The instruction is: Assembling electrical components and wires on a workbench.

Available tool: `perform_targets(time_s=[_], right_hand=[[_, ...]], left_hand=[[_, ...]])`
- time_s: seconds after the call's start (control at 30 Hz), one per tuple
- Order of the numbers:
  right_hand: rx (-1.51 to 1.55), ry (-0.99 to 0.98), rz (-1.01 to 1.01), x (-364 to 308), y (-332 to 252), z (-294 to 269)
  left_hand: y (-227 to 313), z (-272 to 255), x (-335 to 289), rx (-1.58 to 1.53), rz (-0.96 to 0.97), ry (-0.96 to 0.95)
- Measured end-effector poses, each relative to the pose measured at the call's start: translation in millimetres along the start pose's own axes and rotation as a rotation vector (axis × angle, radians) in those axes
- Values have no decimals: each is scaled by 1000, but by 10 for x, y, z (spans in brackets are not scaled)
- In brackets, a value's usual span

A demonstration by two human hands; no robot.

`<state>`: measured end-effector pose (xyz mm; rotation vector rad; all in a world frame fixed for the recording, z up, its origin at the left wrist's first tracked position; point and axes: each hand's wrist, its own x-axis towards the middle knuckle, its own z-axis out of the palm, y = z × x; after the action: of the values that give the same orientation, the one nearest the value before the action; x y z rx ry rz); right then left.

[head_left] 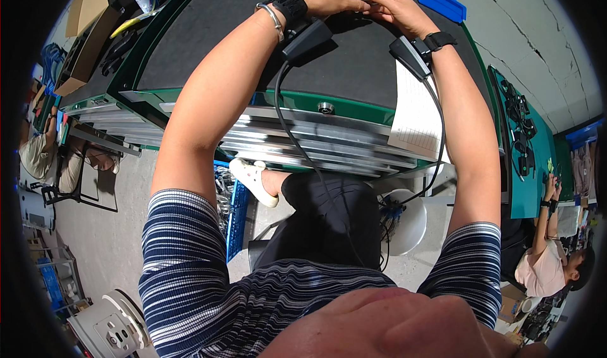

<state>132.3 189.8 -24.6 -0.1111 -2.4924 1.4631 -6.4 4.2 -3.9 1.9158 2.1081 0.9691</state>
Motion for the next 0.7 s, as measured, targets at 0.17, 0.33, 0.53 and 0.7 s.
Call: perform_targets(time_s=[0.17,0.33,0.53,0.7], right_hand=[[21,44,17,66,138,-40],[155,32,67,30,84,-3],[199,14,71,-49,-91,84],[168,16,74,-40,-97,69]], left_hand=[[0,0,-3,24,-3,-1],[-10,2,2,67,4,3],[-18,0,1,44,18,-9],[-9,-2,-13,24,16,-11]])
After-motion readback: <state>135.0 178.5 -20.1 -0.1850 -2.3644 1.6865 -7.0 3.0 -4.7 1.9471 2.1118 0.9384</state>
